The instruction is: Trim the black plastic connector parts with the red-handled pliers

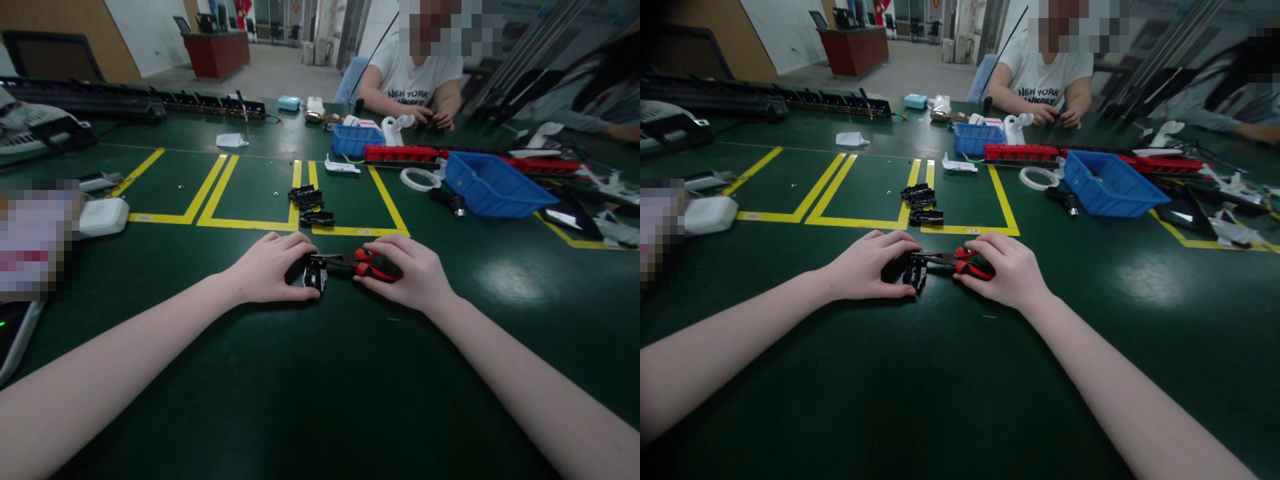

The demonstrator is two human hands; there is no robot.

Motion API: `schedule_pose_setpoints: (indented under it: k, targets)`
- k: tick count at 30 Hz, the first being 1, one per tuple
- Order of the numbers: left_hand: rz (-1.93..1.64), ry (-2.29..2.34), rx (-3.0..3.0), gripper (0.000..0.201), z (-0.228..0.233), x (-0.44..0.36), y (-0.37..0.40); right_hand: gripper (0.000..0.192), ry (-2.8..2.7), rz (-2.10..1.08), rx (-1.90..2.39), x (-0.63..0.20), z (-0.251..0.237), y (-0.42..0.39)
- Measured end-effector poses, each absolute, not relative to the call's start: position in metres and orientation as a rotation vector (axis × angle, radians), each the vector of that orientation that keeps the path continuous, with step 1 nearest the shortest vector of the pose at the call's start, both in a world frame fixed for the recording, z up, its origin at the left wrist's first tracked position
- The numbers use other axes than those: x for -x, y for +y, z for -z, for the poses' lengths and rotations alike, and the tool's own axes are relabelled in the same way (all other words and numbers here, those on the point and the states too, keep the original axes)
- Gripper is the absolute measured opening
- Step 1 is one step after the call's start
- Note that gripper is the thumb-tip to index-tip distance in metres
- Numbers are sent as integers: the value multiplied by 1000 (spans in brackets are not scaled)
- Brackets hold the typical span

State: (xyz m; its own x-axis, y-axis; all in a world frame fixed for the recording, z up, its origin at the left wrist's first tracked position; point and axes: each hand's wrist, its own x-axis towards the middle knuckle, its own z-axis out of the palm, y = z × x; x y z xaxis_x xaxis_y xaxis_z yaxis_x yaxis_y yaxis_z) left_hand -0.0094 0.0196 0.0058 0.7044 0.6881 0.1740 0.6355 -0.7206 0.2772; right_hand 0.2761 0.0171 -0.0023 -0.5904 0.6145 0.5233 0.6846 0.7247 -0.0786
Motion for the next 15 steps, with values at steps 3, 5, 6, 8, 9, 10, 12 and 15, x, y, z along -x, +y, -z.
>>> schedule_pose_setpoints:
  k: [3, 5, 6, 8, 9, 10, 12, 15]
  targets:
    - [-418, 1044, -2740, 74, -5, 10, 19, 41, -2389, 160, 984, -276, 2, 17]
    - [-433, 1019, -2754, 79, -5, 10, 19, 41, -2375, 156, 978, -276, 2, 17]
    - [-435, 1011, -2756, 80, -5, 10, 19, 40, -2370, 156, 977, -276, 2, 17]
    - [-428, 1017, -2750, 80, -5, 10, 18, 40, -2370, 158, 979, -275, 2, 17]
    - [-422, 1027, -2742, 79, -5, 10, 18, 40, -2372, 160, 982, -275, 2, 17]
    - [-417, 1037, -2733, 78, -5, 10, 18, 40, -2376, 162, 986, -275, 2, 17]
    - [-418, 1050, -2715, 75, -5, 10, 19, 40, -2379, 173, 993, -275, 2, 17]
    - [-437, 1047, -2690, 73, -5, 10, 19, 41, -2383, 205, 986, -275, 2, 17]
